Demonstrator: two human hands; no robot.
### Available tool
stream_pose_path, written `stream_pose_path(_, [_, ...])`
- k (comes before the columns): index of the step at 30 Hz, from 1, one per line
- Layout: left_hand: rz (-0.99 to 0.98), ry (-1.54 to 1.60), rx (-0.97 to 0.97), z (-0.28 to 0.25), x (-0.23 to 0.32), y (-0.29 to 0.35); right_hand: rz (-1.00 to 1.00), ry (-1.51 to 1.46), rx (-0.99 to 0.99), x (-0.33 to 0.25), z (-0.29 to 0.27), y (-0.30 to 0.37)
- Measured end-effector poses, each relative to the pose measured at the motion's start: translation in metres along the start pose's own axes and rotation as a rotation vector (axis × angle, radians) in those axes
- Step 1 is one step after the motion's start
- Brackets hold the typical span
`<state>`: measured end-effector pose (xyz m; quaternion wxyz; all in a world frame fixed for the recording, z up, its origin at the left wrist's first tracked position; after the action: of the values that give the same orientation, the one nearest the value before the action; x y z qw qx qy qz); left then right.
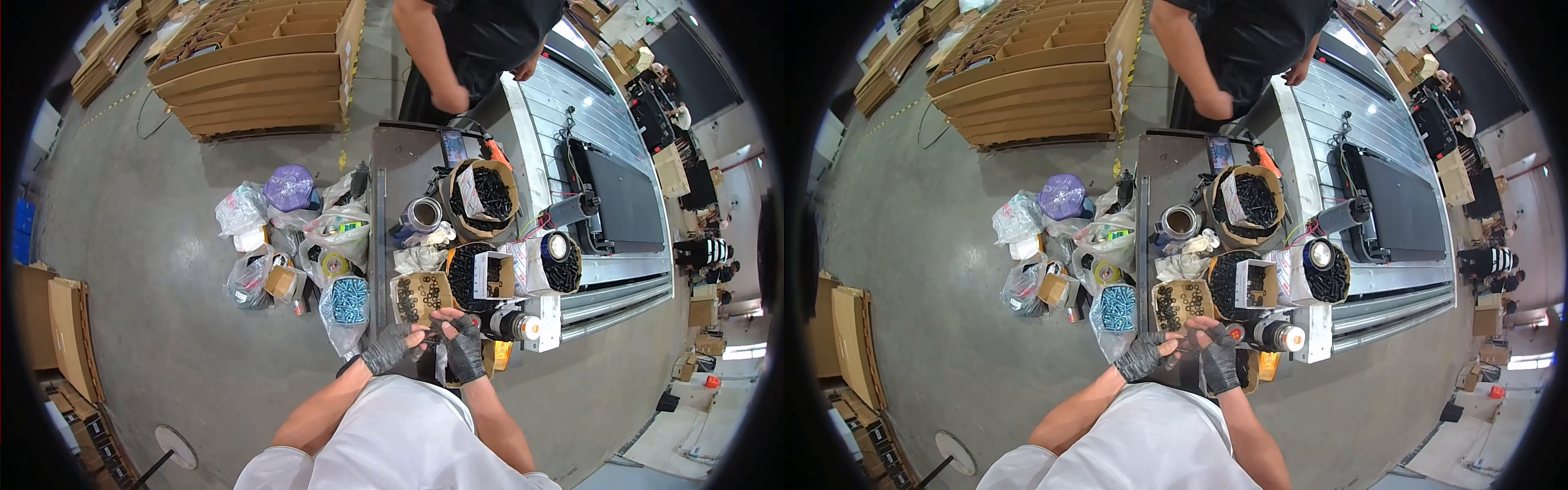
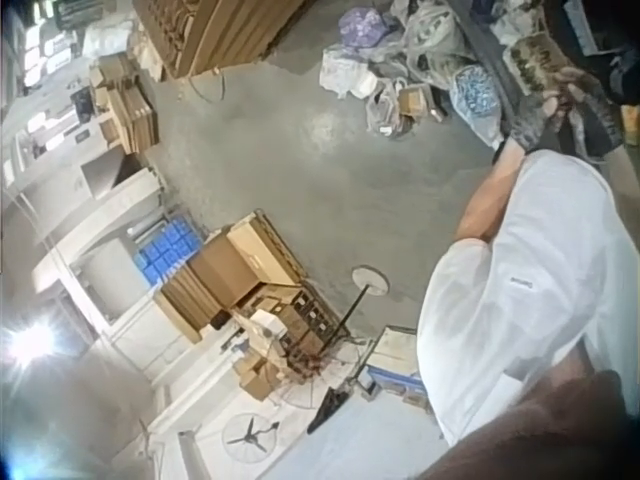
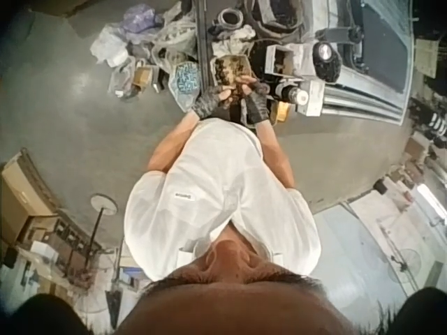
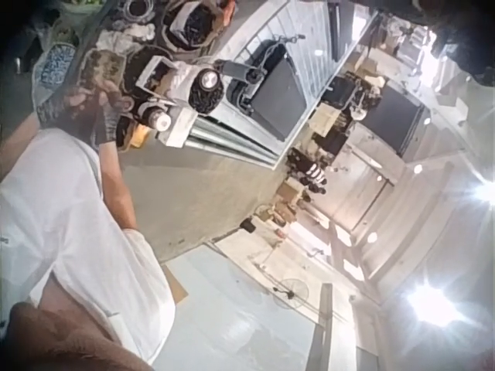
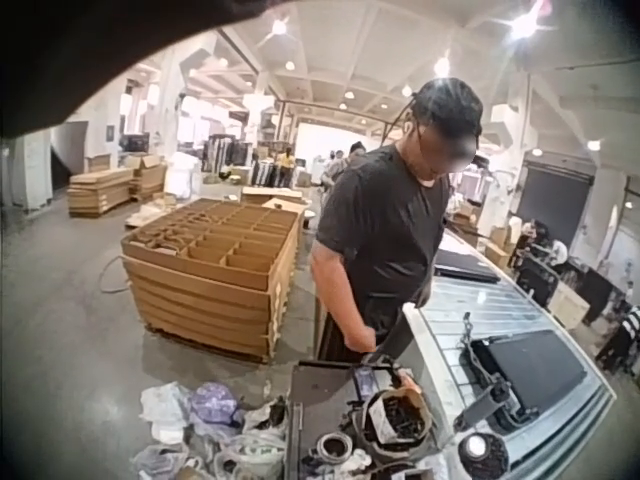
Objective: The recorder is sorting and preparing small mechanical components, such as screws and fasteners, at a workstation on a treadmill assembly line.
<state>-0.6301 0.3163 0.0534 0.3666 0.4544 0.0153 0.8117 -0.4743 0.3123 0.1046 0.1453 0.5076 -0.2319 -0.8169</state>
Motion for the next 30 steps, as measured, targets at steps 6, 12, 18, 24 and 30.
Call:
stream_pose_path(6, [-0.004, 0.063, 0.044, -0.027, -0.025, 0.017, -0.474, 1.108, 0.202, 0.012, -0.015, -0.033])
stream_pose_path(12, [-0.018, 0.029, 0.04, -0.027, -0.024, 0.021, -0.37, 1.089, 0.025, 0.002, 0.026, 0.018])
stream_pose_path(18, [0.059, -0.096, -0.039, -0.017, -0.017, 0.021, -0.407, 1.071, 0.056, 0.007, 0.033, 0.032])
stream_pose_path(24, [0.055, 0.141, 0.077, -0.001, -0.012, 0.031, -0.468, 1.049, 0.051, 0.018, 0.023, 0.036])
stream_pose_path(30, [0.036, 0.063, 0.151, -0.018, -0.028, 0.036, -0.299, 0.938, 0.047, 0.024, 0.023, 0.026])
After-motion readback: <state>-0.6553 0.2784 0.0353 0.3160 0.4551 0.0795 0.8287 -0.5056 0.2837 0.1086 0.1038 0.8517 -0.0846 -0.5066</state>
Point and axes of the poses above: each hand's wrist, its own y-axis away from the middle knuckle, its own z-axis out of the palm, x = y × z, the point moved 4 cm from there along -y, towards the middle knuckle, and after that the axes turned 6 degrees about z, right-handed, at the moved point
